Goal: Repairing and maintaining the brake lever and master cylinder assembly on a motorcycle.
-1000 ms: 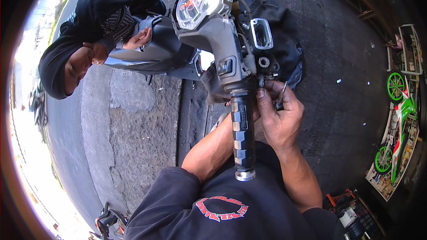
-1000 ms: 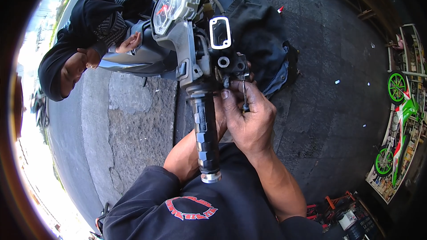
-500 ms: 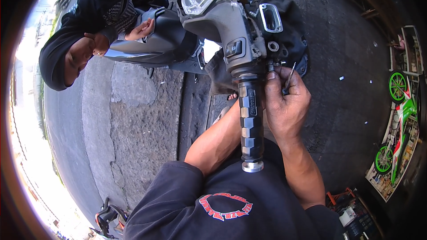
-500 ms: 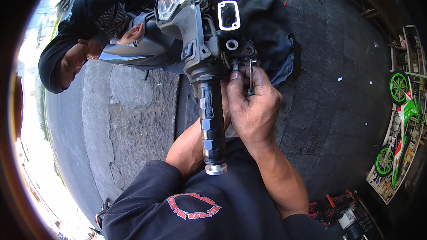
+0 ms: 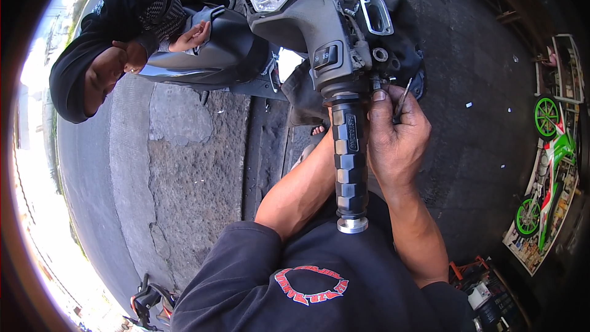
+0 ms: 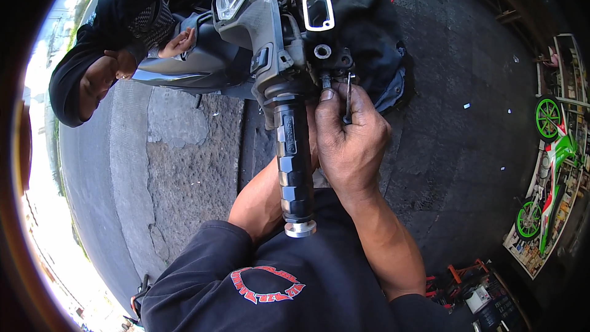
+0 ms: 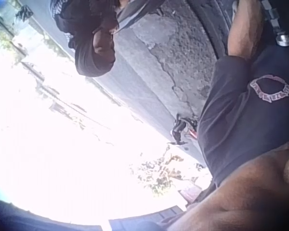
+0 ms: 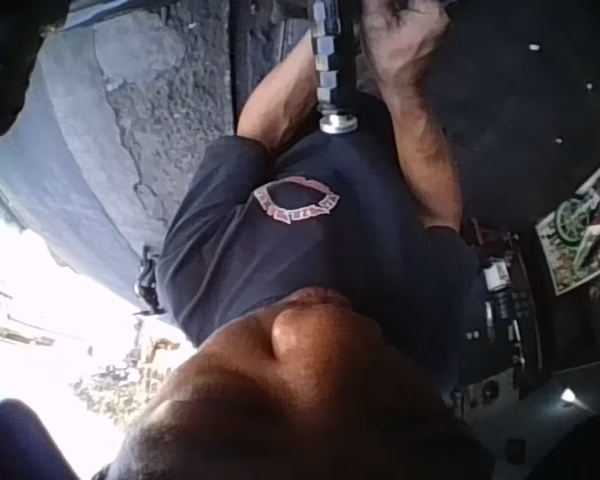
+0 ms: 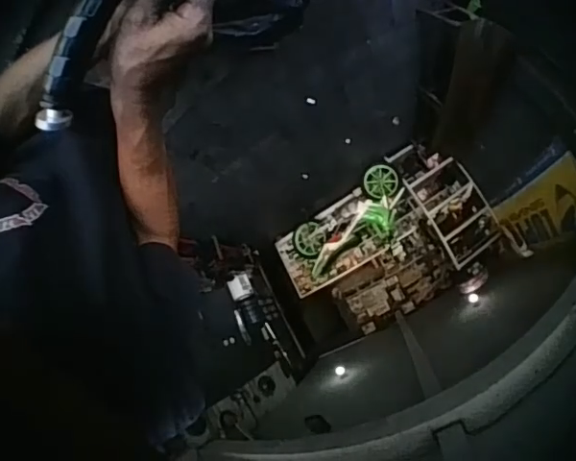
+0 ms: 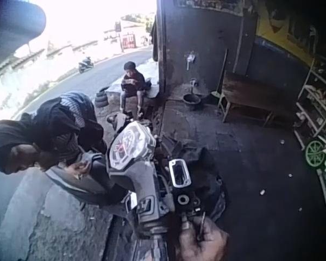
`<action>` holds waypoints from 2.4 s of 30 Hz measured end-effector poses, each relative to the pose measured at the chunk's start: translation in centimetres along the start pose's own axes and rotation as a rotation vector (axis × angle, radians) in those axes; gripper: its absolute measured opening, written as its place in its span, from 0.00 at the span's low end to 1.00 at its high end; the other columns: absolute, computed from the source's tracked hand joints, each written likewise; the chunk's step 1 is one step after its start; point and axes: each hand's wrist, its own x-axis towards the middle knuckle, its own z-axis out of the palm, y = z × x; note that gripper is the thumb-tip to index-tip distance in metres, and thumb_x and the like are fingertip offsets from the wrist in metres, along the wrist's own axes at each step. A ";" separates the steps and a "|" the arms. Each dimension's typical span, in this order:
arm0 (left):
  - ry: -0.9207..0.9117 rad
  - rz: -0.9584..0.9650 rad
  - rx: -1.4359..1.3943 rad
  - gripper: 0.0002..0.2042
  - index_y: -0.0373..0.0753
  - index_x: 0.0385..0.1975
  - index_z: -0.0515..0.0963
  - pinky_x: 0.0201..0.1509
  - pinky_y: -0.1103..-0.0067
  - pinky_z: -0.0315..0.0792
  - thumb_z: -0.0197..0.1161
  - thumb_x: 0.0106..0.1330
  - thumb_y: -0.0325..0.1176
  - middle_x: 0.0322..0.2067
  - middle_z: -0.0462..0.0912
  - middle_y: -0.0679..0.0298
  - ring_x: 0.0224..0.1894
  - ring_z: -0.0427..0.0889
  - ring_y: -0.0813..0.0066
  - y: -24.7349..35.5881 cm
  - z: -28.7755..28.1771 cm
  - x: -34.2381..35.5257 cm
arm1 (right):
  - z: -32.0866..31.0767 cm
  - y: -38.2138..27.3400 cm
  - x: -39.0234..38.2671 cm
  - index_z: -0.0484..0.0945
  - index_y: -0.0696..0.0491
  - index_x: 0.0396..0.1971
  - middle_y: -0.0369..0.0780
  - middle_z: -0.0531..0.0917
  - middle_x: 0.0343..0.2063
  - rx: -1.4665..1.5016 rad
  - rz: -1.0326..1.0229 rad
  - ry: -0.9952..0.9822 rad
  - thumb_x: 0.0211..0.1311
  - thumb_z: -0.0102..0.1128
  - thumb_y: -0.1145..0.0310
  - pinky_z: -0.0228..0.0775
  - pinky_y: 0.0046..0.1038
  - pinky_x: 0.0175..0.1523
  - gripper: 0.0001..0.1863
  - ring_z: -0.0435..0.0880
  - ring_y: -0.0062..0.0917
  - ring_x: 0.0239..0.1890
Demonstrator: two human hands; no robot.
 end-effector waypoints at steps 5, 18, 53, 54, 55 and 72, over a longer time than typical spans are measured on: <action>0.017 0.003 -0.046 0.23 0.37 0.54 0.74 0.59 0.66 0.77 0.66 0.69 0.49 0.50 0.79 0.57 0.46 0.81 0.66 -0.2 -0.4 0.1 | -0.2 0.0 -0.2 0.82 0.61 0.37 0.43 0.86 0.26 0.034 -0.016 -0.006 0.73 0.61 0.66 0.77 0.31 0.34 0.12 0.87 0.28 0.27; 0.072 0.101 -0.177 0.32 0.39 0.58 0.75 0.56 0.65 0.75 0.62 0.67 0.60 0.51 0.82 0.57 0.47 0.81 0.63 -1.2 -2.4 2.1 | -2.5 3.2 -3.6 0.82 0.64 0.44 0.46 0.87 0.32 0.041 0.095 -0.060 0.69 0.65 0.72 0.78 0.28 0.36 0.11 0.88 0.27 0.31; 0.158 0.204 0.086 0.32 0.43 0.59 0.76 0.55 0.67 0.76 0.57 0.68 0.65 0.48 0.81 0.60 0.50 0.80 0.65 -0.2 -1.9 1.8 | -1.4 2.6 -2.0 0.82 0.62 0.43 0.43 0.87 0.30 0.267 0.041 0.023 0.68 0.69 0.69 0.76 0.25 0.34 0.12 0.85 0.22 0.29; 0.183 0.203 0.128 0.32 0.43 0.58 0.76 0.53 0.69 0.77 0.57 0.68 0.66 0.47 0.81 0.60 0.48 0.80 0.66 -0.3 -1.6 1.6 | -1.4 2.5 -1.9 0.82 0.62 0.43 0.43 0.87 0.31 0.271 0.050 0.021 0.68 0.69 0.69 0.76 0.25 0.35 0.12 0.85 0.22 0.30; 0.219 0.192 0.153 0.32 0.43 0.56 0.77 0.51 0.70 0.78 0.57 0.68 0.67 0.46 0.81 0.60 0.47 0.81 0.66 -0.3 -1.3 1.3 | -1.3 2.3 -1.8 0.82 0.62 0.43 0.43 0.87 0.31 0.274 0.058 0.019 0.68 0.69 0.69 0.76 0.25 0.35 0.12 0.85 0.21 0.30; 0.127 0.108 0.065 0.30 0.41 0.52 0.78 0.43 0.75 0.81 0.57 0.69 0.64 0.43 0.82 0.59 0.41 0.82 0.68 0.5 -2.0 -2.1 | -0.3 0.4 0.4 0.82 0.60 0.36 0.42 0.87 0.26 0.240 0.043 -0.038 0.67 0.69 0.69 0.76 0.29 0.34 0.09 0.87 0.26 0.27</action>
